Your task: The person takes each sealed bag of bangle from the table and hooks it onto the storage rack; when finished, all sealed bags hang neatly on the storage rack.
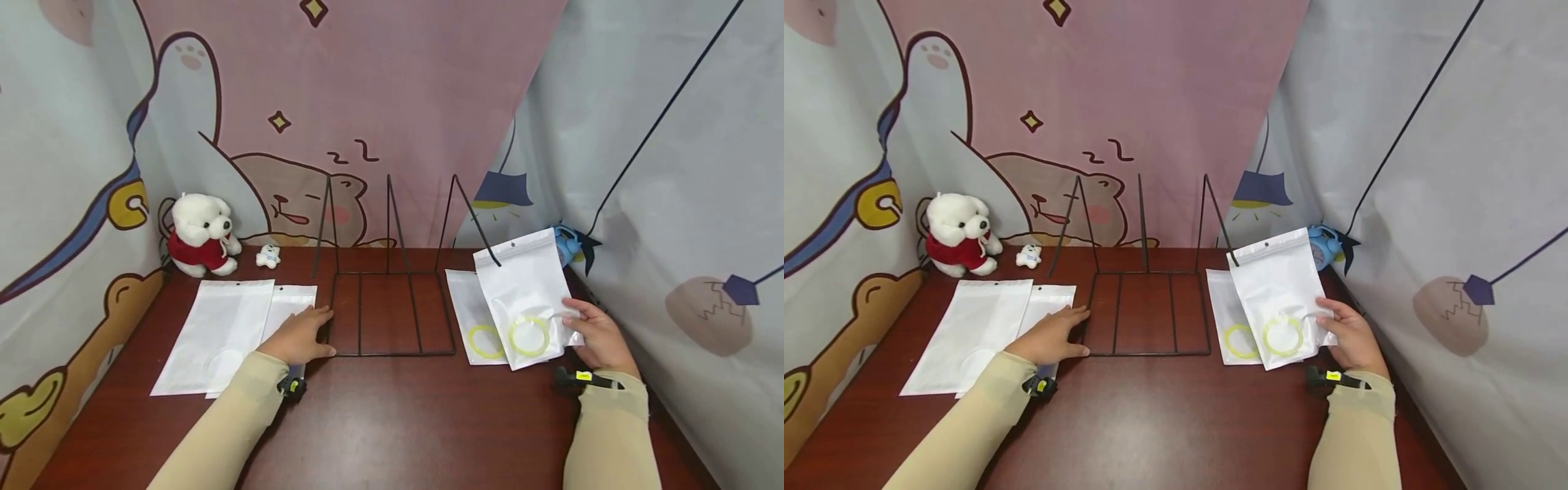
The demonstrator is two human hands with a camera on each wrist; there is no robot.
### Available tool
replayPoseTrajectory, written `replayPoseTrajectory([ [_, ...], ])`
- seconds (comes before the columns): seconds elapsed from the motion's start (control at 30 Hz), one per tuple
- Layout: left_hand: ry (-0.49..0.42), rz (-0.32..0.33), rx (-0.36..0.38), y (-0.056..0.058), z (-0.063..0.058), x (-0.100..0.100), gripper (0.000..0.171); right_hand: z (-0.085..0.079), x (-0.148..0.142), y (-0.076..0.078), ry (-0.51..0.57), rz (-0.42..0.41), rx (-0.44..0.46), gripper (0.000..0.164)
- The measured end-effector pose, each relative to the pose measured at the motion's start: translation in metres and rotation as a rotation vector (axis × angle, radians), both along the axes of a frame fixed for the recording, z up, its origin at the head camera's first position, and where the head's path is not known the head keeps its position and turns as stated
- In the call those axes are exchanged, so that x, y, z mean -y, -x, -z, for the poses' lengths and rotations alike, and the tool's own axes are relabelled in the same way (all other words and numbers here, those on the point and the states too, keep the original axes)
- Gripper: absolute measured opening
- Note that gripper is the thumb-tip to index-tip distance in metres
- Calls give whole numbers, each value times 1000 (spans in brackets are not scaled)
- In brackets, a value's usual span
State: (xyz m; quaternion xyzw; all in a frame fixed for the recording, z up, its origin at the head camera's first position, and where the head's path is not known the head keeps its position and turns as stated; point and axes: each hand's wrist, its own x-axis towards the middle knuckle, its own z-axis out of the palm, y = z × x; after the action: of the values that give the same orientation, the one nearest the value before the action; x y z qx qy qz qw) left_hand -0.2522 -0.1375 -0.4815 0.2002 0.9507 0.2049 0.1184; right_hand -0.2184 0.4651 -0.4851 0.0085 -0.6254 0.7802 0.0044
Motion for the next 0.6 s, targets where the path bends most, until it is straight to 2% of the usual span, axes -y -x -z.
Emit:
replayPoseTrajectory([
  [0.2,11,4,-5,0,1,0,84,-4,10,2,179,-119,-135,51],
  [0.33,9,1,-14,0,-1,0,84,-4,14,6,275,-243,-222,55],
  [0.5,11,1,-12,0,-2,-1,84,-5,16,9,372,-410,-274,61],
  [0.6,15,0,-11,0,-1,-1,84,-8,19,9,401,-483,-289,62],
])
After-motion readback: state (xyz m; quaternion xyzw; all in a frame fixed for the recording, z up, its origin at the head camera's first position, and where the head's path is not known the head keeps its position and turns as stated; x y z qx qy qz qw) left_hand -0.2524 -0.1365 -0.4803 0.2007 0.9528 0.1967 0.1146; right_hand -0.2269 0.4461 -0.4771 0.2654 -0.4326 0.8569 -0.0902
